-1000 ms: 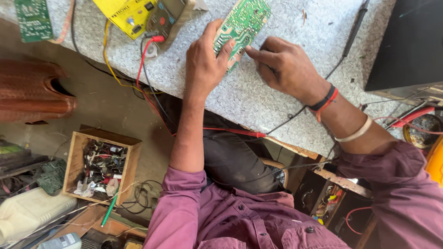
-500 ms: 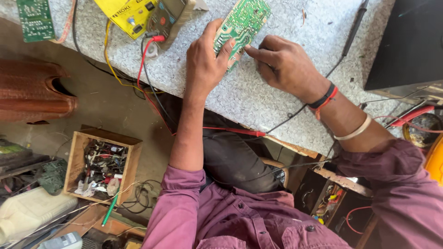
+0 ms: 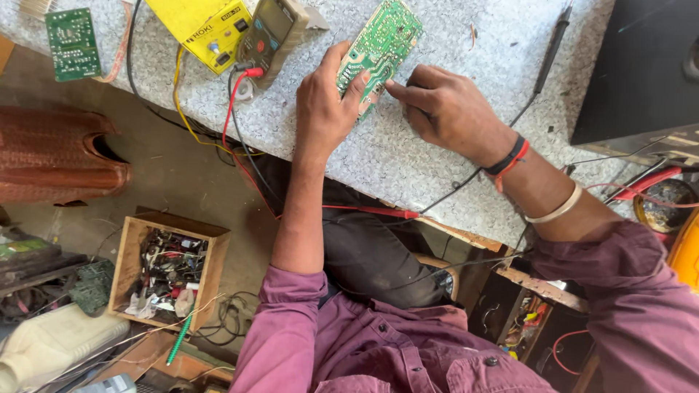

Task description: The person uses a small metal tool to scrape and clean contact points on a green circuit board, then flips the board to continue scraping other areas. The person holds the board with one hand while working with the tool in the other.

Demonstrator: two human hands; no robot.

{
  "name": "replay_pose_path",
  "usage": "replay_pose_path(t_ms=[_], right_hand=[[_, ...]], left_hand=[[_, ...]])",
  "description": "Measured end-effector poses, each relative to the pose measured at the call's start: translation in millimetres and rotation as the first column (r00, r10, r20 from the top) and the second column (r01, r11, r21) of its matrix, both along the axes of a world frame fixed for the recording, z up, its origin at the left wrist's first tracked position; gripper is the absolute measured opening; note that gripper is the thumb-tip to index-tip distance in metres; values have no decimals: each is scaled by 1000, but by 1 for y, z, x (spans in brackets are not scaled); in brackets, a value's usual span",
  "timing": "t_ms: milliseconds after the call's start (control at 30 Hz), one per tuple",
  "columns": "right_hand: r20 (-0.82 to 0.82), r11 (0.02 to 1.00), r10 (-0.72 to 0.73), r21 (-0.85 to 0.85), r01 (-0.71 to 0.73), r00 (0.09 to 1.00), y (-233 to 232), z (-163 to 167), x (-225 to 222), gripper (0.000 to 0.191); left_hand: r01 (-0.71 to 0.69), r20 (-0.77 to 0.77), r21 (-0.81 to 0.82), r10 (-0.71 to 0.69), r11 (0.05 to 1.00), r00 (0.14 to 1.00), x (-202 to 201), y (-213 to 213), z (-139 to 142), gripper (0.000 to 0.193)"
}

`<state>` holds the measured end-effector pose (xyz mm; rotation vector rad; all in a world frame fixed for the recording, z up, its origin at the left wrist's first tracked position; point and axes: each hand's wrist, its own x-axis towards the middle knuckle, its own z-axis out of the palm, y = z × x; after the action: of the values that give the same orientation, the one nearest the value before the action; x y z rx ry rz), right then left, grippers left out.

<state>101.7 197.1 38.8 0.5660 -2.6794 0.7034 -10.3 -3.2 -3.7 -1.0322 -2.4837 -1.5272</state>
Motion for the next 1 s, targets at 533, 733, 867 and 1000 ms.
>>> replay_pose_path(t_ms=[533, 733, 867, 1000], right_hand=[[47, 999, 7, -48, -5, 999, 3, -1, -2, 37], [14, 999, 30, -46, -29, 999, 5, -1, -2, 39], [39, 998, 9, -65, -7, 999, 6, 0, -4, 40], [42, 998, 25, -50, -23, 999, 6, 0, -3, 38]], left_hand=[[18, 114, -1, -18, 1000, 993, 0, -1, 3, 46], [28, 234, -14, -24, 1000, 972, 1, -2, 6, 47], [-7, -1, -6, 7, 1000, 1000, -2, 0, 7, 46], [-8, 74, -13, 9, 1000, 997, 3, -1, 7, 44]])
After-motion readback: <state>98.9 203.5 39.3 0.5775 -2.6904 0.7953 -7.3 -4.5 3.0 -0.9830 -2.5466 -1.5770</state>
